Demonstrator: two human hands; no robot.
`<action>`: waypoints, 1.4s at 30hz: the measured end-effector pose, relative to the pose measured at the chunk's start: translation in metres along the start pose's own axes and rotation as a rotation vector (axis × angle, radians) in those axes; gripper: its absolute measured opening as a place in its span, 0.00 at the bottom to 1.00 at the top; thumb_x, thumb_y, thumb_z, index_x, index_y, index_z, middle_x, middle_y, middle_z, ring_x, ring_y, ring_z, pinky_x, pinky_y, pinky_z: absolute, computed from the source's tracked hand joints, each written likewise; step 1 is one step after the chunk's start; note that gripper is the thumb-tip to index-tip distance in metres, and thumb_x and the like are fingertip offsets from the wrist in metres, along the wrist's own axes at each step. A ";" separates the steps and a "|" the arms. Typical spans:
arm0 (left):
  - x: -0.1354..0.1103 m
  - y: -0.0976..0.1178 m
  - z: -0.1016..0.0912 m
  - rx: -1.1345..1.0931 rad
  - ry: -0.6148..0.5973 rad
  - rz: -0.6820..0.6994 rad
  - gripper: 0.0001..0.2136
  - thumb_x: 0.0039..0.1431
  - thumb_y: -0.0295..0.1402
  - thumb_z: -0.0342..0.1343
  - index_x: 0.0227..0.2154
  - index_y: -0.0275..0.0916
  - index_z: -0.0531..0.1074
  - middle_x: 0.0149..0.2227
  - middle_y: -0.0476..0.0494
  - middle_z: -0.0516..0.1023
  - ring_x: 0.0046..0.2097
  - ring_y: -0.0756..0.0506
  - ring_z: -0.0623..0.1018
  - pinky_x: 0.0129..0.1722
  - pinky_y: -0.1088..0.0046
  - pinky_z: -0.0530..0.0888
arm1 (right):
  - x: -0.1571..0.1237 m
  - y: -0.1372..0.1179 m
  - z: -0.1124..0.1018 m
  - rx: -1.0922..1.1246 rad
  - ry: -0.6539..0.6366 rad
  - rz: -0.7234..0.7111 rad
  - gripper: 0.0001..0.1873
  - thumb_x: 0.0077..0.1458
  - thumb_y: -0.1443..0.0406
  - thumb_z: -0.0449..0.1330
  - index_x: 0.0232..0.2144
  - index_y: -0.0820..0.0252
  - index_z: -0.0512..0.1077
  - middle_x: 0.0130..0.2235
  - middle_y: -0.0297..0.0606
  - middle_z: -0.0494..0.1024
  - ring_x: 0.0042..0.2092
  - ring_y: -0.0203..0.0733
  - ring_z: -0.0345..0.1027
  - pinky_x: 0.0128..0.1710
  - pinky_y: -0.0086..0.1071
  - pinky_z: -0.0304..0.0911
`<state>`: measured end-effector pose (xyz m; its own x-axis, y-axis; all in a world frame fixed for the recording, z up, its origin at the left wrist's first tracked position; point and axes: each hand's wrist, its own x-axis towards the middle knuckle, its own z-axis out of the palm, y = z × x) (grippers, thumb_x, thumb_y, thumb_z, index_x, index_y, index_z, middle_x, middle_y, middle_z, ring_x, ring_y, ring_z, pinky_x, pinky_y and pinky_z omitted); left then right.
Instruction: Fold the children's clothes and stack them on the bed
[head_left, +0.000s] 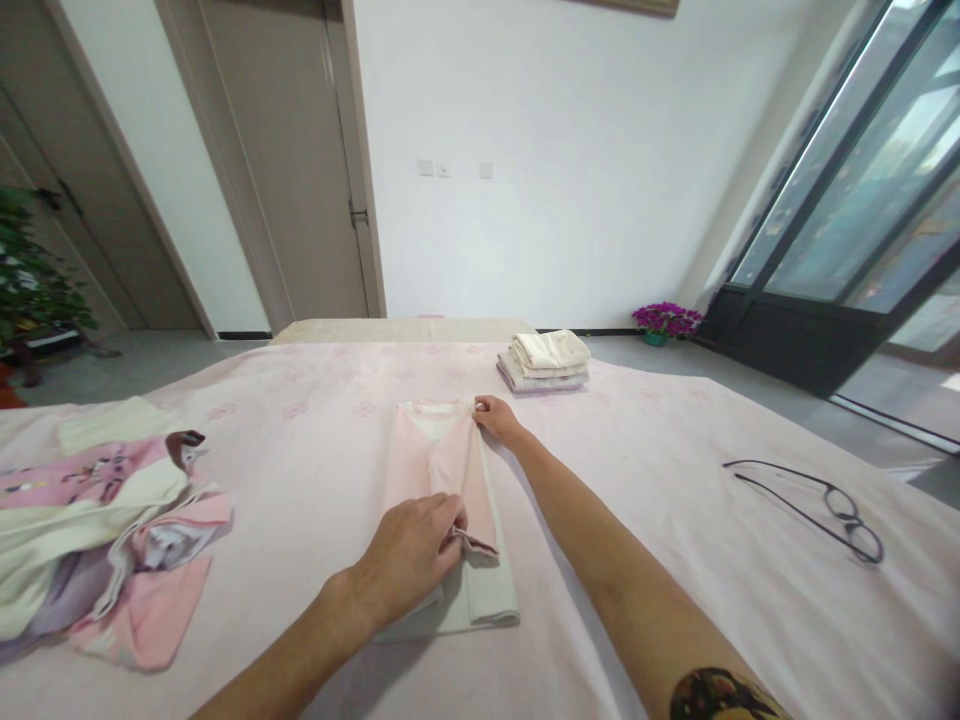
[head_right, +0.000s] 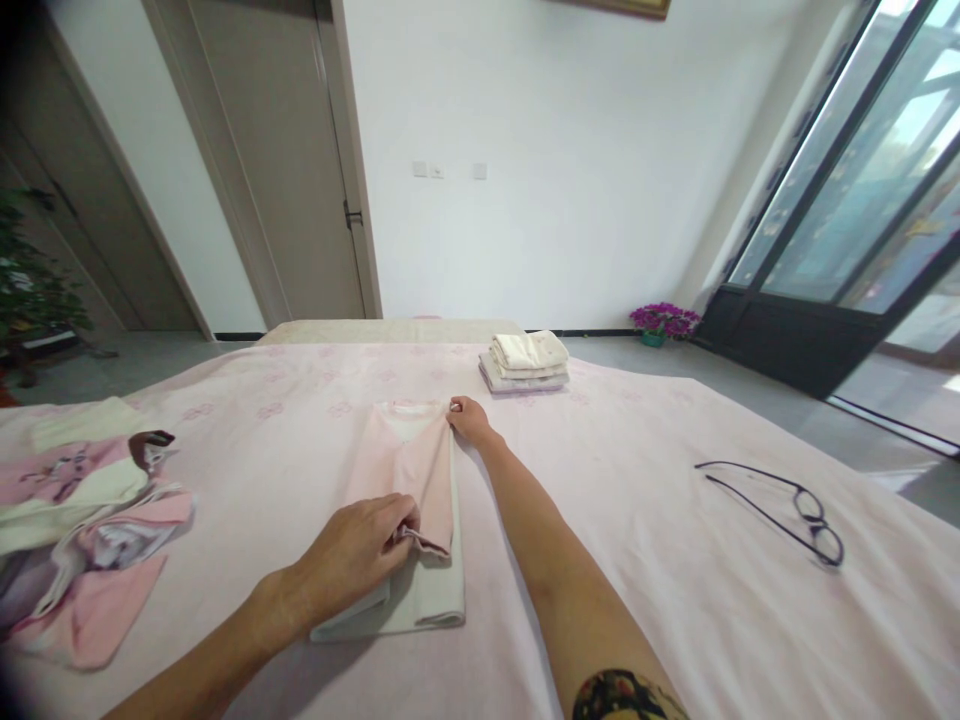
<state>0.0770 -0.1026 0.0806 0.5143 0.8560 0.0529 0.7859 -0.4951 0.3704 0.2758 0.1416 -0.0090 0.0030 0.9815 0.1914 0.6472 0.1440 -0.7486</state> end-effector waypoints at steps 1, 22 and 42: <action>-0.002 0.000 -0.001 -0.007 -0.015 0.018 0.06 0.57 0.28 0.50 0.34 0.41 0.72 0.35 0.49 0.78 0.36 0.47 0.76 0.36 0.72 0.65 | -0.005 -0.001 -0.003 -0.013 0.005 0.004 0.25 0.47 0.71 0.59 0.50 0.62 0.74 0.35 0.35 0.78 0.36 0.38 0.71 0.39 0.29 0.64; 0.041 -0.065 0.049 0.299 0.114 -0.088 0.25 0.69 0.38 0.38 0.66 0.38 0.58 0.70 0.39 0.53 0.69 0.37 0.54 0.65 0.51 0.53 | -0.172 -0.052 -0.029 -0.382 -0.079 -0.122 0.24 0.55 0.70 0.51 0.54 0.57 0.68 0.45 0.39 0.76 0.44 0.40 0.68 0.44 0.31 0.57; 0.042 -0.069 0.057 0.327 0.177 -0.076 0.24 0.69 0.38 0.39 0.65 0.41 0.59 0.69 0.40 0.55 0.69 0.39 0.56 0.65 0.54 0.54 | -0.177 -0.047 -0.038 -0.502 -0.012 -0.218 0.14 0.62 0.65 0.53 0.46 0.53 0.75 0.42 0.39 0.74 0.44 0.41 0.65 0.43 0.32 0.56</action>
<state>0.0639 -0.0407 0.0040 0.4056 0.8904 0.2065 0.9023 -0.4262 0.0656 0.2738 -0.0439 0.0160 -0.1791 0.9374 0.2986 0.9160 0.2696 -0.2970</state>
